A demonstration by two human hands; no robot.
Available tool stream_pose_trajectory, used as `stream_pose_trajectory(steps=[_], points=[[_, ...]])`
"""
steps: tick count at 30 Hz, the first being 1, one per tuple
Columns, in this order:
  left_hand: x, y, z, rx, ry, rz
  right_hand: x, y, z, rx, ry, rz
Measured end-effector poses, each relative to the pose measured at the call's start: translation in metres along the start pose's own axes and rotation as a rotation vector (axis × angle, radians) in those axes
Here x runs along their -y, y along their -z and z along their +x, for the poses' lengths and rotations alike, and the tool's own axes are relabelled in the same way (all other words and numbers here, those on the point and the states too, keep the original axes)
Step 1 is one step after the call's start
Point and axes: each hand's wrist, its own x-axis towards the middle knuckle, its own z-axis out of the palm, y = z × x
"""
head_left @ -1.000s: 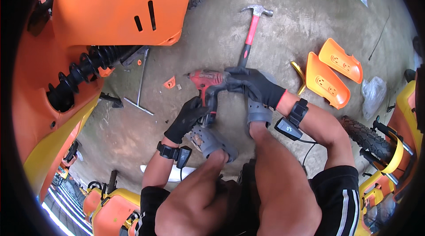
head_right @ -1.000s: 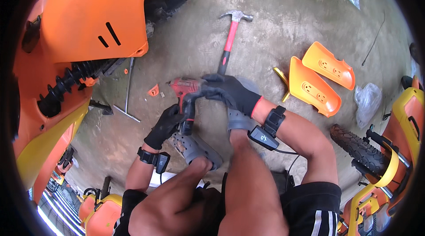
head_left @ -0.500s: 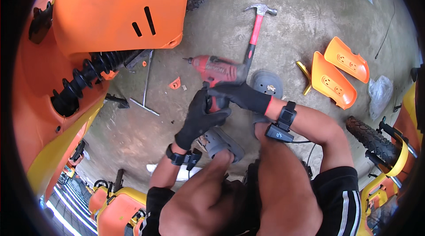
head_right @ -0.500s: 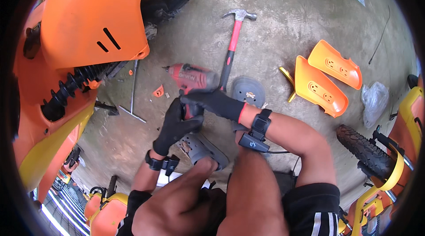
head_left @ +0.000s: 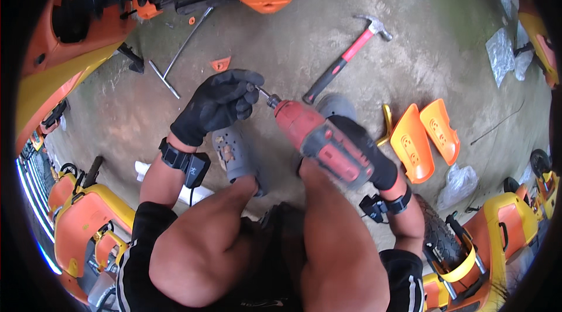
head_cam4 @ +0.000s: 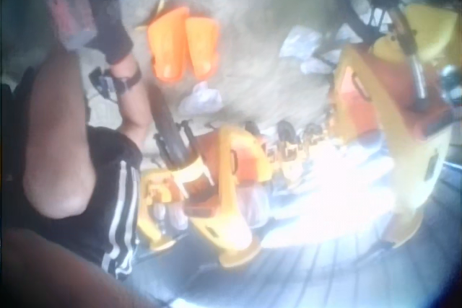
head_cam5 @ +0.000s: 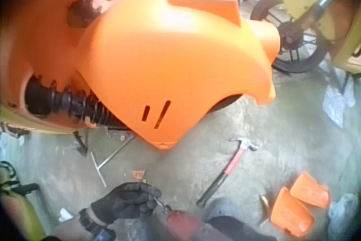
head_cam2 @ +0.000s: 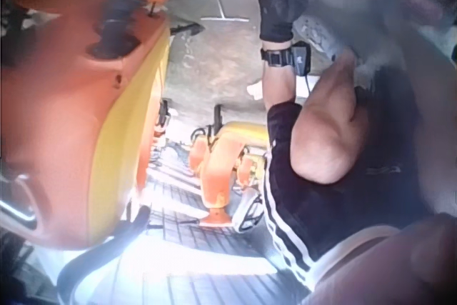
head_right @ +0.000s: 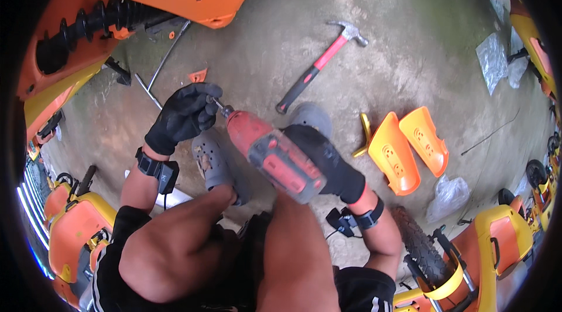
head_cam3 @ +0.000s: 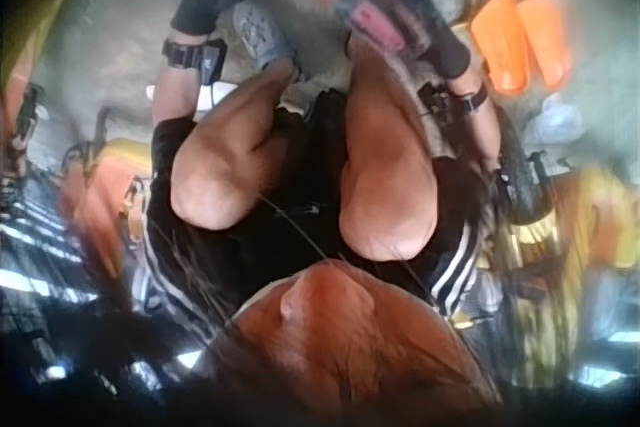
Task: The person uses a cordless impact driver and a hammer to remove and install an orange plastic cover on the rear of a yellow and orange scooter. They remove screws, tap the cover with a hammer, and then reinstall the cover with screws.
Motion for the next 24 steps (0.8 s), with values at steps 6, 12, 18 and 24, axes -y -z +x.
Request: stream_pose_trajectory(steps=[6,12,18,24], points=[[0.002,0.012,0.008,0.12,-0.091,0.056,-0.001,-0.007,0.004,0.071,-0.22,0.191],[0.008,0.014,0.023,0.117,-0.118,0.031,-0.007,-0.015,-0.007,-0.015,0.043,-0.215],[0.008,0.004,0.03,0.106,-0.139,0.069,-0.009,-0.013,-0.004,-0.059,-0.124,0.13],[0.015,0.002,0.034,0.173,-0.164,0.019,0.003,-0.019,0.009,-0.064,-0.269,0.404]])
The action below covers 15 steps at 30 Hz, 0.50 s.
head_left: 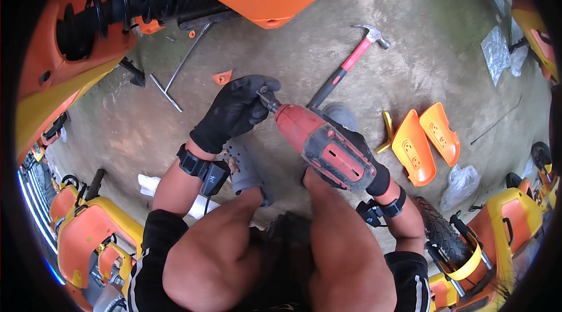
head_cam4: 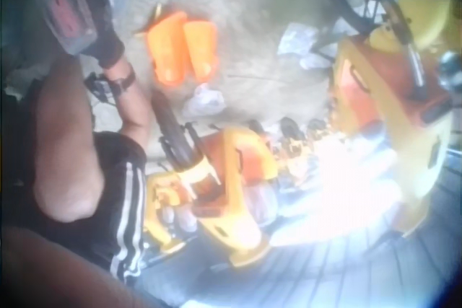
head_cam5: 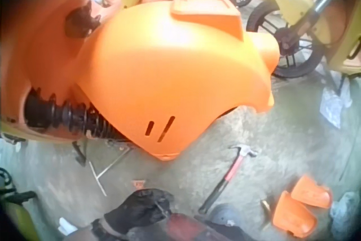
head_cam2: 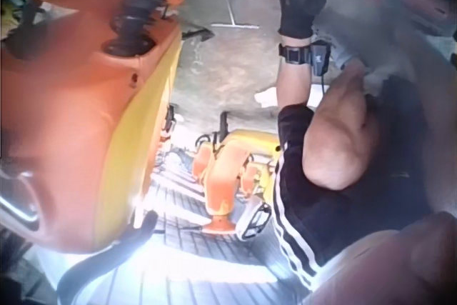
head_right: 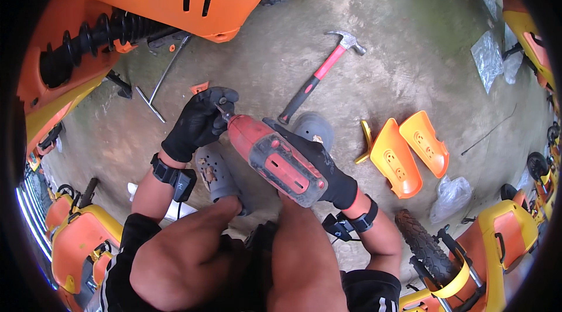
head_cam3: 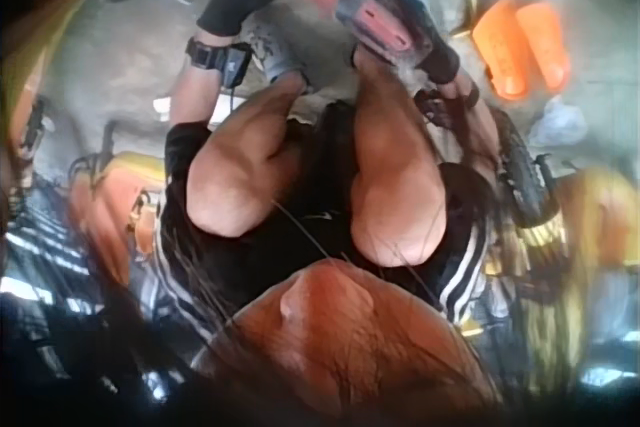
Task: The person uses a cordless impact driver and a hammer to remove and install an orange plastic cover on the rear of a yellow and orange scooter. They remove screws, tap the cover with a hammer, and then reinstall the cover with screws.
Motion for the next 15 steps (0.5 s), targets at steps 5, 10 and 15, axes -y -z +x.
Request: stream_pose_trajectory(steps=[5,10,15], points=[[0.0,0.003,-0.002,0.008,-0.035,-0.051,-0.004,-0.004,0.003,-0.033,0.037,-0.018],[-0.001,0.009,-0.003,-0.062,-0.015,-0.013,-0.013,-0.001,0.0,-0.029,0.277,-0.39],[-0.005,0.014,-0.005,-0.088,0.012,0.092,-0.016,0.001,-0.001,0.027,0.191,-0.333]])
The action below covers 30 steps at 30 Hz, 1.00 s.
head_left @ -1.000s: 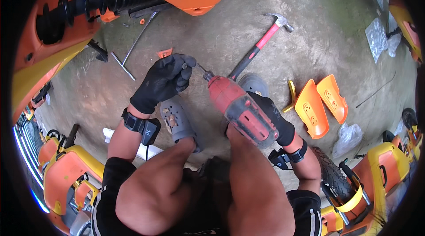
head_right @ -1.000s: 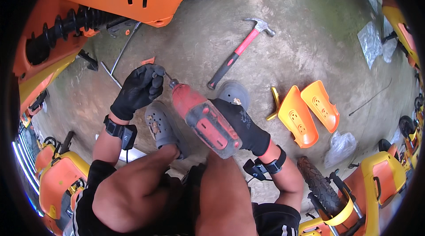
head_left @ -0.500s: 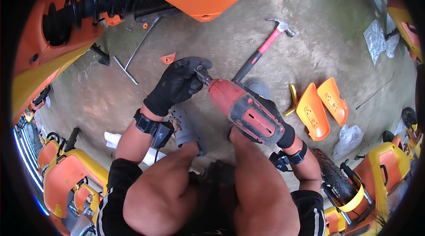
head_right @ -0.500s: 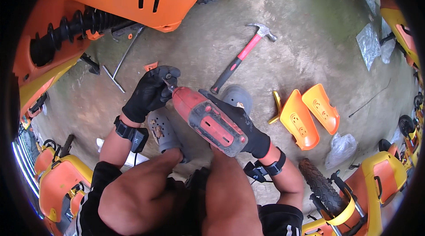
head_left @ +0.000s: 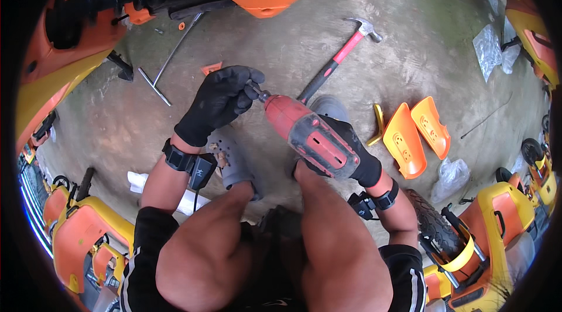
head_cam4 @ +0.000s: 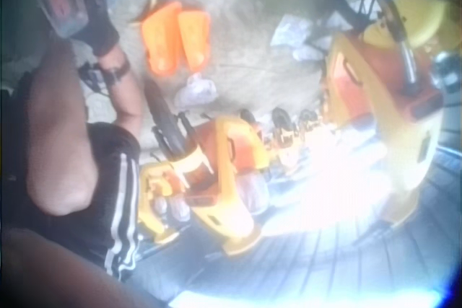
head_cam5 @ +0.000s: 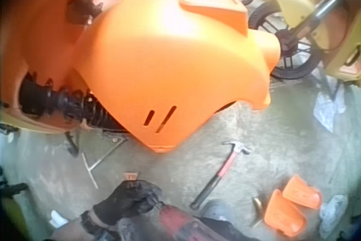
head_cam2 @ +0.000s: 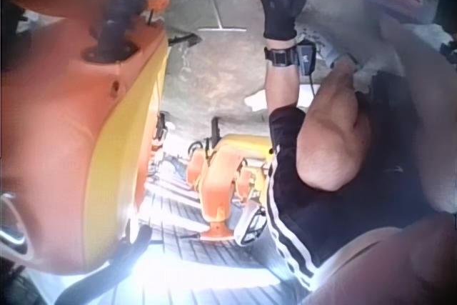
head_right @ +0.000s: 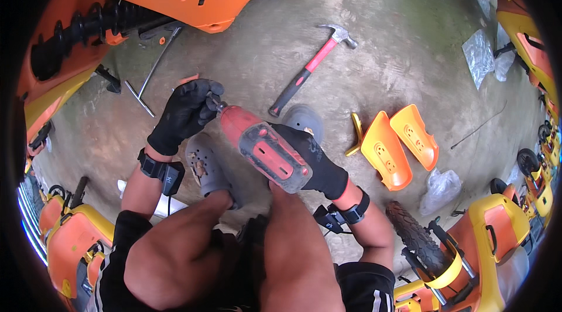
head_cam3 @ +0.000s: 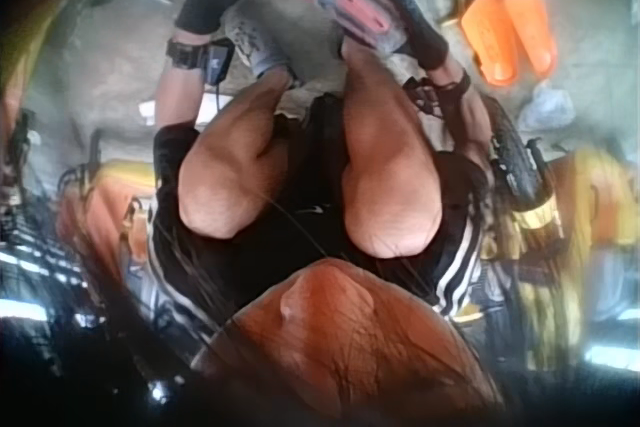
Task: The person uses a cordless impact driver and a hammer to remove and install an orange plastic cover on the rear of a yellow and orange scooter. They remove screws, tap the cover with a hammer, and then reinstall the cover with screws.
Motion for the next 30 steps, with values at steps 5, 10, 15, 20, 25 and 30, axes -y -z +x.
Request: stream_pose_trajectory(steps=[5,10,15,20,25,30], points=[[0.002,-0.002,-0.001,0.107,-0.022,-0.093,-0.005,-0.005,0.003,-0.037,0.099,-0.112],[0.002,-0.006,0.0,-0.052,-0.006,0.054,0.006,0.0,0.005,-0.001,-0.112,-0.052],[0.0,-0.006,-0.002,0.029,0.019,-0.003,0.018,-0.001,0.015,-0.065,-0.148,0.054],[-0.002,-0.015,-0.002,-0.174,0.09,0.005,0.021,0.0,0.018,-0.071,-0.121,-0.056],[-0.023,-0.038,0.003,-0.016,0.043,-0.112,0.024,-0.004,0.024,-0.183,-0.068,-0.219],[-0.045,-0.055,0.014,0.051,-0.001,-0.098,0.03,-0.006,0.032,-0.266,-0.022,-0.406]])
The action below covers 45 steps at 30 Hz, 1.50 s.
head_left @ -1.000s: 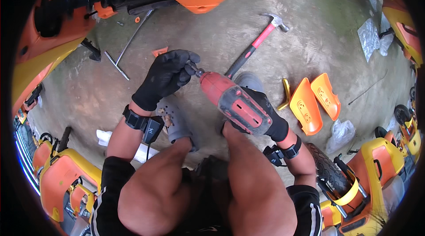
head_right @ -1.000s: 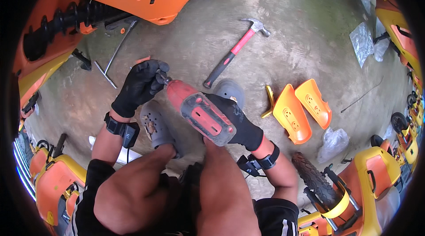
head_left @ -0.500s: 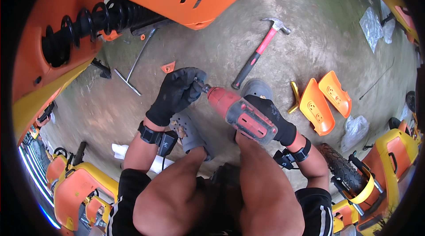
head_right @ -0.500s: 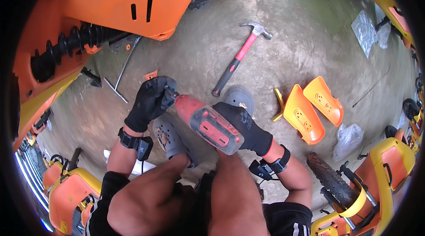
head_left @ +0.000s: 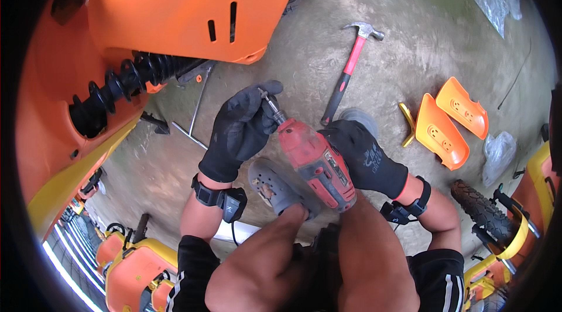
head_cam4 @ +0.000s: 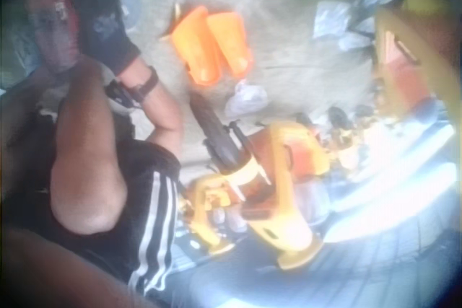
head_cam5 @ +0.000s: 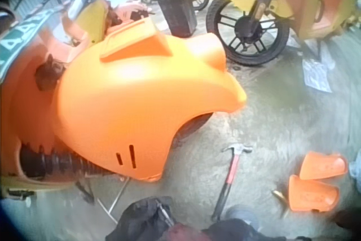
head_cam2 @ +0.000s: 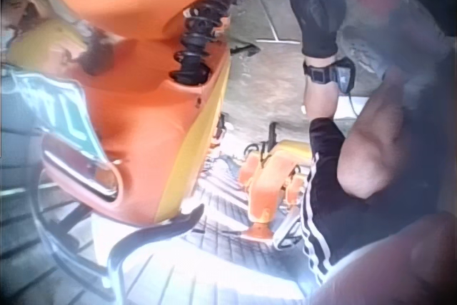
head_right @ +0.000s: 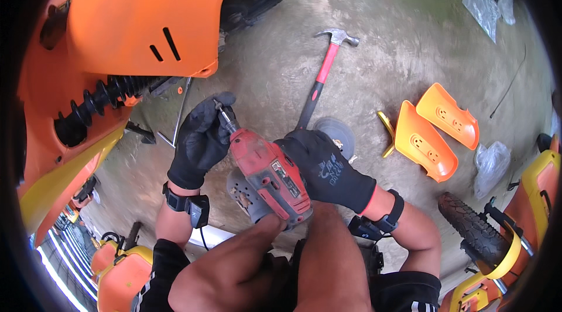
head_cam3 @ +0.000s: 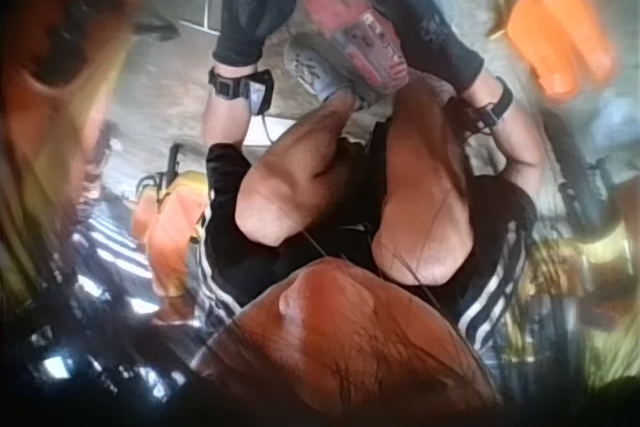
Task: The person uses a cordless impact driver and a hammer to remove and install an orange plastic cover on the rear of a yellow and orange scooter. They remove screws, tap the cover with a hammer, and then reinstall the cover with screws.
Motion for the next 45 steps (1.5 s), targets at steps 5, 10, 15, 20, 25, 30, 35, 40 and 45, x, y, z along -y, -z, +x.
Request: stream_pose_trajectory(steps=[5,10,15,20,25,30,35,40,45], points=[[-0.011,-0.005,0.012,0.04,-0.023,0.035,0.0,0.011,0.011,-0.037,0.008,0.013],[-0.014,-0.004,0.023,0.081,-0.071,-0.071,0.0,0.012,0.023,-0.022,-0.054,0.041],[-0.009,-0.001,0.03,0.024,-0.094,-0.124,-0.002,0.002,0.033,-0.108,-0.039,0.085],[-0.005,0.005,0.027,-0.155,-0.135,-0.016,-0.002,-0.011,0.042,-0.168,-0.055,0.062],[-0.018,0.001,0.024,-0.344,-0.88,1.669,0.0,-0.027,0.047,-0.161,-0.147,0.047],[-0.031,-0.018,0.025,-0.499,-0.734,1.188,-0.004,-0.034,0.046,-0.226,-0.126,0.156],[-0.037,-0.027,0.025,-0.519,-0.683,1.096,-0.005,-0.042,0.044,-0.155,-0.139,0.212],[-0.039,-0.024,0.014,-0.615,-0.704,1.311,-0.008,-0.045,0.039,-0.224,-0.052,0.238],[-0.053,-0.005,0.004,-0.495,-0.784,1.715,-0.002,-0.049,0.048,-0.171,-0.142,0.185]])
